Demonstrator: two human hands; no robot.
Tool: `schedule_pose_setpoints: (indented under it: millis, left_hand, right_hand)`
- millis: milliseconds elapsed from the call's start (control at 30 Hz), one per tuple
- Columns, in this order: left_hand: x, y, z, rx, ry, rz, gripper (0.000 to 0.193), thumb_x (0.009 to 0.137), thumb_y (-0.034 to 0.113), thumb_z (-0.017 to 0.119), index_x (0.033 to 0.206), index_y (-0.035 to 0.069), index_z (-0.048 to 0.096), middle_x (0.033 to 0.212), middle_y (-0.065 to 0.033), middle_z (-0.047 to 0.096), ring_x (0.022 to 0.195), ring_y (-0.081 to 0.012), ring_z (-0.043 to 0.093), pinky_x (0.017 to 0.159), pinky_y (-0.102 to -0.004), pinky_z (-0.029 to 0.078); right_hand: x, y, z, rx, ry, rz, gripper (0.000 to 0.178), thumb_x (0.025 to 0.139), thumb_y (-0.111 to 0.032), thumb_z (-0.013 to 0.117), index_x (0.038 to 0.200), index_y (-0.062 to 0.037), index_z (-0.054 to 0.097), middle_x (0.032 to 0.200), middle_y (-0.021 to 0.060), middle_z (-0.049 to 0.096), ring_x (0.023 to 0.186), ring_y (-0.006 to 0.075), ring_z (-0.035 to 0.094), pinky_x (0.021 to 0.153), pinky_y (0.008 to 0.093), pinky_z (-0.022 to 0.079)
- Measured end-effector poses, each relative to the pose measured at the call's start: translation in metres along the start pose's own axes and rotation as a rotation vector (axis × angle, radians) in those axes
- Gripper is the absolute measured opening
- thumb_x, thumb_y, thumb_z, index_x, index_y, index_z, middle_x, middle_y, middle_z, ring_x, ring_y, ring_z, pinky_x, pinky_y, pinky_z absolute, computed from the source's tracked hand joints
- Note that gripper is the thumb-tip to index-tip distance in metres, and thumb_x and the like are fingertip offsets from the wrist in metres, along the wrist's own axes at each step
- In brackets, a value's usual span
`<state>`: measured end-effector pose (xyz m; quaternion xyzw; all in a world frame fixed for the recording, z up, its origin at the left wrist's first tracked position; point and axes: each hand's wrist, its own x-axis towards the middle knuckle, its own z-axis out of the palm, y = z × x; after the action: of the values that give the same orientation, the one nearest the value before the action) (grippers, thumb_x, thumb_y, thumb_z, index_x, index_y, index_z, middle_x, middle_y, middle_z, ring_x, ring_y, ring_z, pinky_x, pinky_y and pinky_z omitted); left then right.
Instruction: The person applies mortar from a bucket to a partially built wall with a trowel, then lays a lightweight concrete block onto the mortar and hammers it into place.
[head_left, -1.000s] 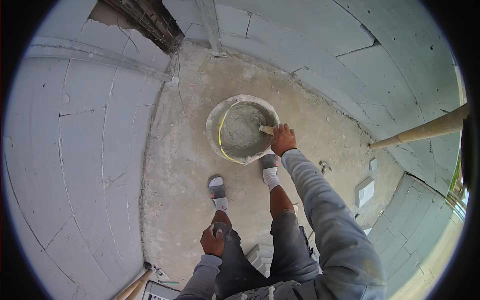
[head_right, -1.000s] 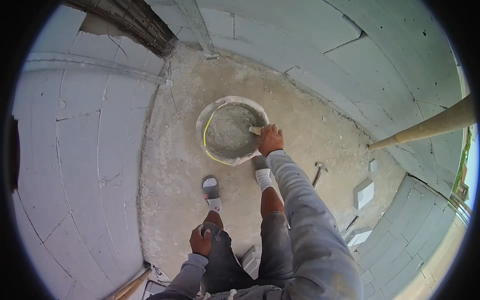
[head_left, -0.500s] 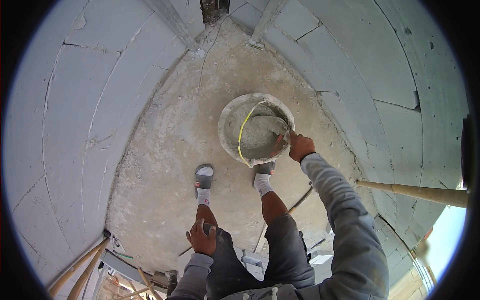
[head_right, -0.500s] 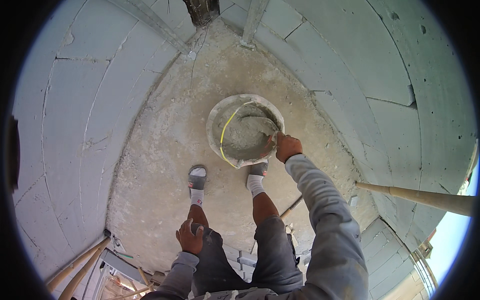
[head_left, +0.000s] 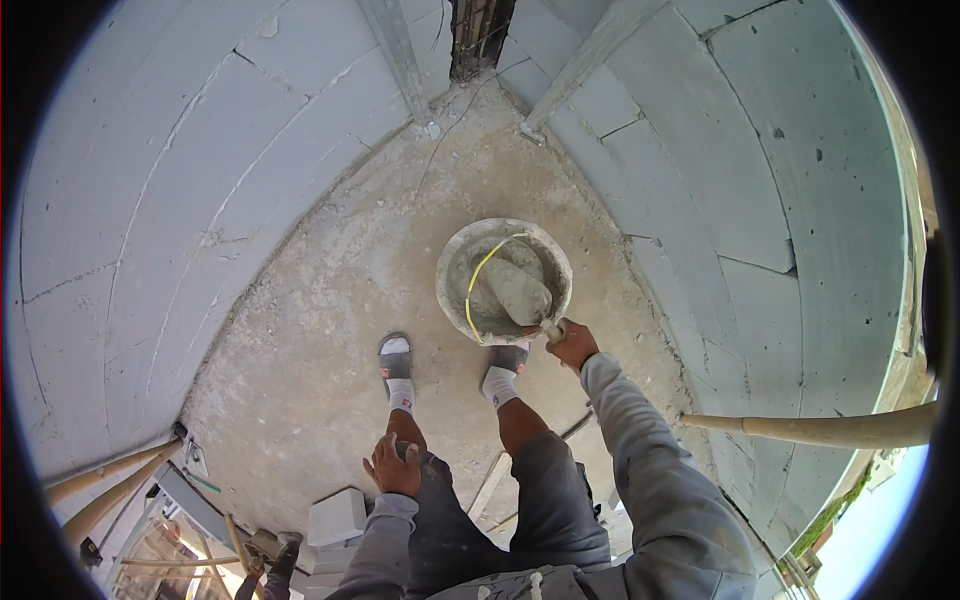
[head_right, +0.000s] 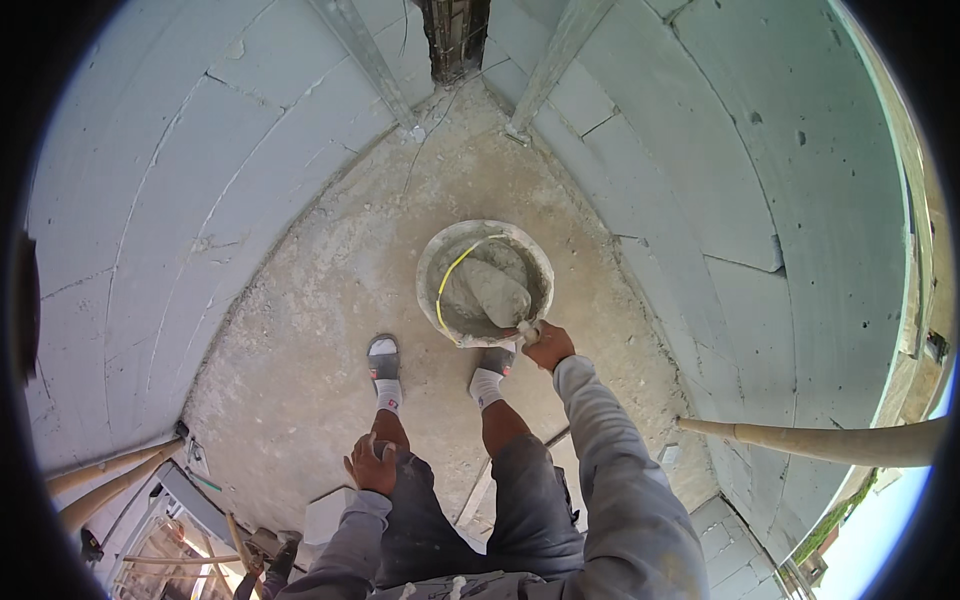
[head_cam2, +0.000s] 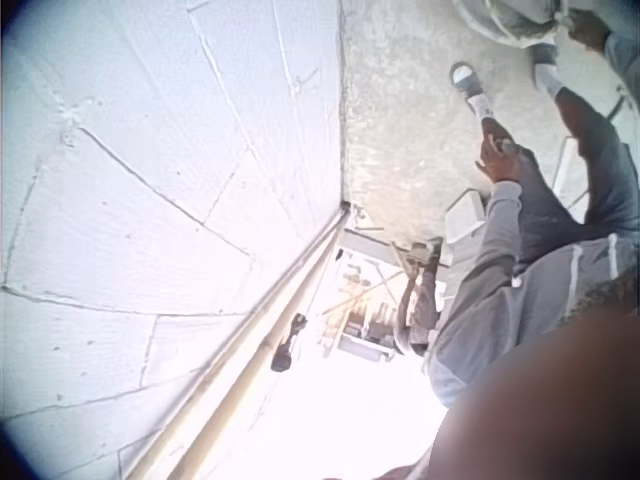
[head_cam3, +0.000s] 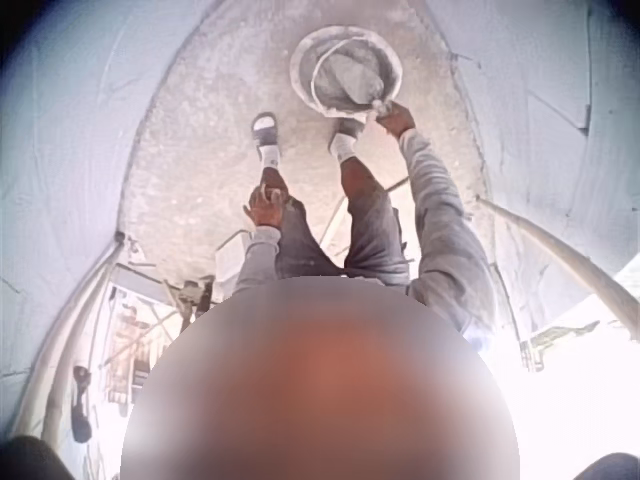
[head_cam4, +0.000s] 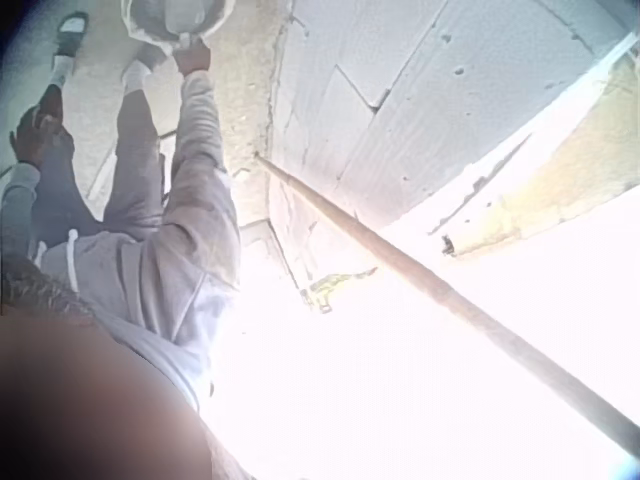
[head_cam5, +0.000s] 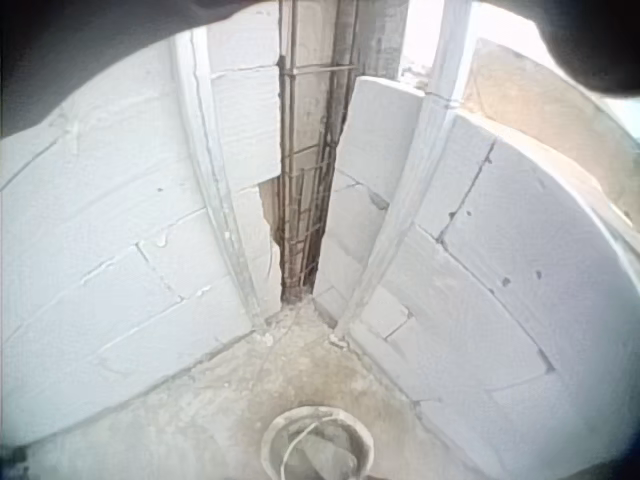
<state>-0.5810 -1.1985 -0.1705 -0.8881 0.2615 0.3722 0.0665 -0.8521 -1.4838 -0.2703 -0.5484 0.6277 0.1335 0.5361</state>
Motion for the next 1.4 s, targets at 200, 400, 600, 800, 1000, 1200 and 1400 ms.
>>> schedule_pose_setpoints:
  millis: [200,400,600,800,1000,1200,1400]
  left_hand:
    - [-0.021,-0.008,-0.023,-0.068,0.111,-0.048,0.047,0.077,0.034,0.060,0.118,0.011,0.052,0.122,-0.0094,0.052,0.117,-0.0268,0.046,0.102,-0.0560,0.022]
    - [-0.028,0.037,-0.098,-0.230,0.074,0.099,0.051,0.078,0.041,0.057,0.119,0.011,0.052,0.123,-0.0116,0.051,0.116,-0.0284,0.047,0.099,-0.0538,0.028]
    - [-0.008,0.038,-0.194,-0.350,0.227,0.248,0.047,0.077,0.037,0.060,0.114,0.008,0.055,0.115,-0.0149,0.055,0.105,-0.0342,0.053,0.090,-0.0435,0.040]
    - [0.005,-0.042,-0.222,-0.448,0.343,0.054,0.045,0.079,0.031,0.061,0.110,-0.001,0.056,0.107,-0.0202,0.059,0.102,-0.0354,0.056,0.090,-0.0416,0.043]
    - [-0.044,-0.148,-0.146,-0.214,0.307,-0.103,0.030,0.084,0.026,0.049,0.093,0.000,0.061,0.093,-0.0186,0.065,0.090,-0.0352,0.060,0.079,-0.0416,0.047]
    - [-0.119,-0.096,-0.047,0.334,-0.099,0.133,0.025,0.087,0.016,0.041,0.090,0.010,0.064,0.091,-0.0119,0.066,0.087,-0.0287,0.064,0.078,-0.0422,0.050]
    - [-0.095,0.013,-0.105,-0.437,0.086,0.064,0.044,0.077,0.034,0.061,0.105,0.001,0.061,0.104,-0.0174,0.063,0.100,-0.0312,0.059,0.086,-0.0385,0.046]
  right_hand:
    - [-0.126,-0.027,-0.056,0.403,-0.108,0.135,0.027,0.068,-0.013,0.066,0.092,-0.0036,0.058,0.073,0.0077,0.061,0.052,0.0174,0.058,0.045,0.0304,0.046]
    - [-0.272,-0.085,-0.146,0.511,-0.064,-0.055,0.031,0.071,-0.014,0.067,0.099,-0.0038,0.057,0.080,0.0066,0.061,0.056,0.0175,0.060,0.049,0.0297,0.048]
    - [-0.389,-0.170,-0.251,0.691,0.052,-0.334,0.020,0.078,-0.009,0.060,0.095,-0.0016,0.055,0.080,0.0089,0.063,0.053,0.0149,0.059,0.049,0.0270,0.048]
    - [-0.383,-0.283,-0.368,0.389,0.507,-0.435,0.018,0.075,-0.012,0.062,0.087,0.0010,0.056,0.072,0.0110,0.062,0.052,0.0188,0.059,0.046,0.0291,0.047]
    - [-0.275,-0.373,-0.459,-0.534,1.036,-0.354,0.026,0.073,-0.015,0.056,0.095,-0.0013,0.060,0.091,0.0187,0.064,0.080,0.0315,0.064,0.070,0.0400,0.051]
    - [-0.231,-0.419,-0.444,-0.671,1.053,-0.367,0.025,0.078,-0.015,0.050,0.099,-0.0046,0.059,0.094,0.0179,0.064,0.089,0.0329,0.062,0.077,0.0420,0.049]
    - [-0.274,-0.338,-0.431,-0.610,1.081,-0.262,0.029,0.077,-0.013,0.052,0.105,-0.0080,0.050,0.093,0.0164,0.062,0.087,0.0334,0.062,0.073,0.0442,0.049]
